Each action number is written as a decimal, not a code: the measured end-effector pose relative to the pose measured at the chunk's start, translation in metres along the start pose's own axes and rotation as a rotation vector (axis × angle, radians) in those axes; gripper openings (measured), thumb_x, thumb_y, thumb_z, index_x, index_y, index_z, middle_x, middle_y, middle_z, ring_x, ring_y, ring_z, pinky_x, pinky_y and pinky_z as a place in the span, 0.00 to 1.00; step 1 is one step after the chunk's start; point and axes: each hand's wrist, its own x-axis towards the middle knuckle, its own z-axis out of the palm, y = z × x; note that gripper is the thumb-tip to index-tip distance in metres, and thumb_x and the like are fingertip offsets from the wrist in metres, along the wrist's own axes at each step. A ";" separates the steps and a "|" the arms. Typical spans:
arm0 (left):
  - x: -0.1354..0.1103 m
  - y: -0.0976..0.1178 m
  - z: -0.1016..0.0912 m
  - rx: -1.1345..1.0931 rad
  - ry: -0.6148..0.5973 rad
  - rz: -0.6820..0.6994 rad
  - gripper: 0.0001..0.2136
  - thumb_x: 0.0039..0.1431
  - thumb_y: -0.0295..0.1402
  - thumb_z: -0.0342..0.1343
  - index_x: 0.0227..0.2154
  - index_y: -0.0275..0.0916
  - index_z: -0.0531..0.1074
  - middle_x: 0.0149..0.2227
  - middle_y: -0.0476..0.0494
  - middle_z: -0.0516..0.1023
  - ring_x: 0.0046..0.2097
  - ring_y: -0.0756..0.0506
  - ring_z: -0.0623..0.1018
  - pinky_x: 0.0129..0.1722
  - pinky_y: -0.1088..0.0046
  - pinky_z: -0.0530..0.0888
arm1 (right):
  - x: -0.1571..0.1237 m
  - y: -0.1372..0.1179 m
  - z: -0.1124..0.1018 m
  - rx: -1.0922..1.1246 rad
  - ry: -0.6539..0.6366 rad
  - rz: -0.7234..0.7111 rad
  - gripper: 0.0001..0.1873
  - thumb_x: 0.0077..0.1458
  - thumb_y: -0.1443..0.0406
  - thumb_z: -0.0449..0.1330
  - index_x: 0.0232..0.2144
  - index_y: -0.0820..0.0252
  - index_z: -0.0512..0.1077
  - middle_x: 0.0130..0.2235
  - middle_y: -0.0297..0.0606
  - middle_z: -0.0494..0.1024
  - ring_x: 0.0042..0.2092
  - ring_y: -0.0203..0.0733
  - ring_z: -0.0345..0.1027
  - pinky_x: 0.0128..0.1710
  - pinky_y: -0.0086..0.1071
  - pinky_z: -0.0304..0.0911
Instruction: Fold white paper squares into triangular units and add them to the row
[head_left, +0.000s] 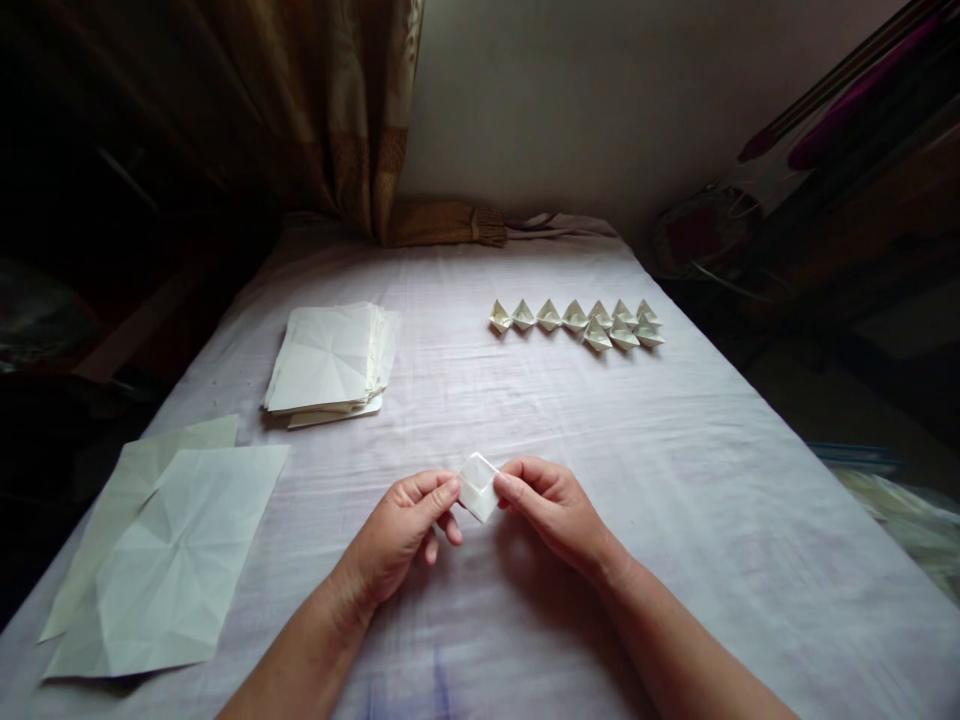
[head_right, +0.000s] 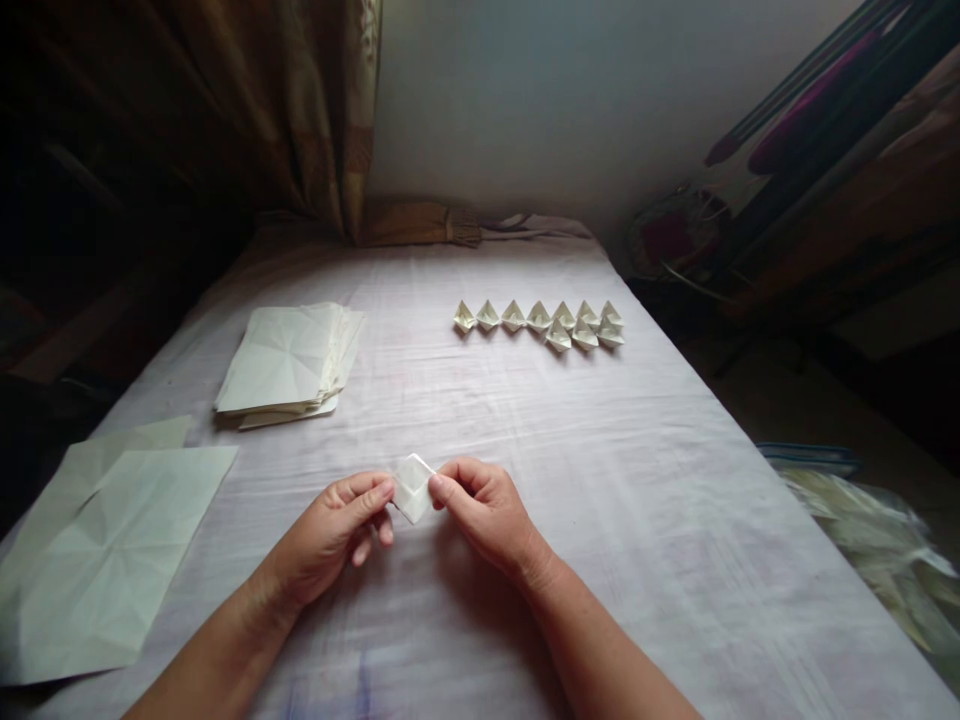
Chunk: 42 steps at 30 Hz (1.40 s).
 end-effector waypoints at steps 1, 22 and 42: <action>0.000 0.000 0.000 0.029 0.012 0.014 0.22 0.47 0.51 0.63 0.33 0.34 0.78 0.27 0.47 0.74 0.23 0.54 0.71 0.14 0.85 0.60 | 0.000 0.001 -0.001 -0.032 0.003 -0.016 0.17 0.55 0.56 0.57 0.21 0.60 0.69 0.22 0.31 0.70 0.26 0.33 0.61 0.29 0.26 0.57; 0.002 -0.005 0.009 0.083 0.303 0.193 0.18 0.47 0.48 0.64 0.26 0.36 0.71 0.19 0.56 0.66 0.19 0.56 0.61 0.18 0.81 0.58 | -0.005 0.007 0.011 -0.264 0.008 -0.133 0.12 0.58 0.61 0.56 0.25 0.60 0.71 0.23 0.31 0.71 0.26 0.33 0.63 0.28 0.26 0.58; 0.002 -0.002 0.008 0.164 0.162 0.067 0.17 0.46 0.46 0.64 0.28 0.36 0.74 0.21 0.54 0.68 0.20 0.56 0.60 0.18 0.81 0.57 | -0.003 0.008 0.014 -0.117 0.039 -0.057 0.14 0.57 0.56 0.58 0.27 0.60 0.72 0.25 0.33 0.72 0.28 0.34 0.63 0.29 0.27 0.60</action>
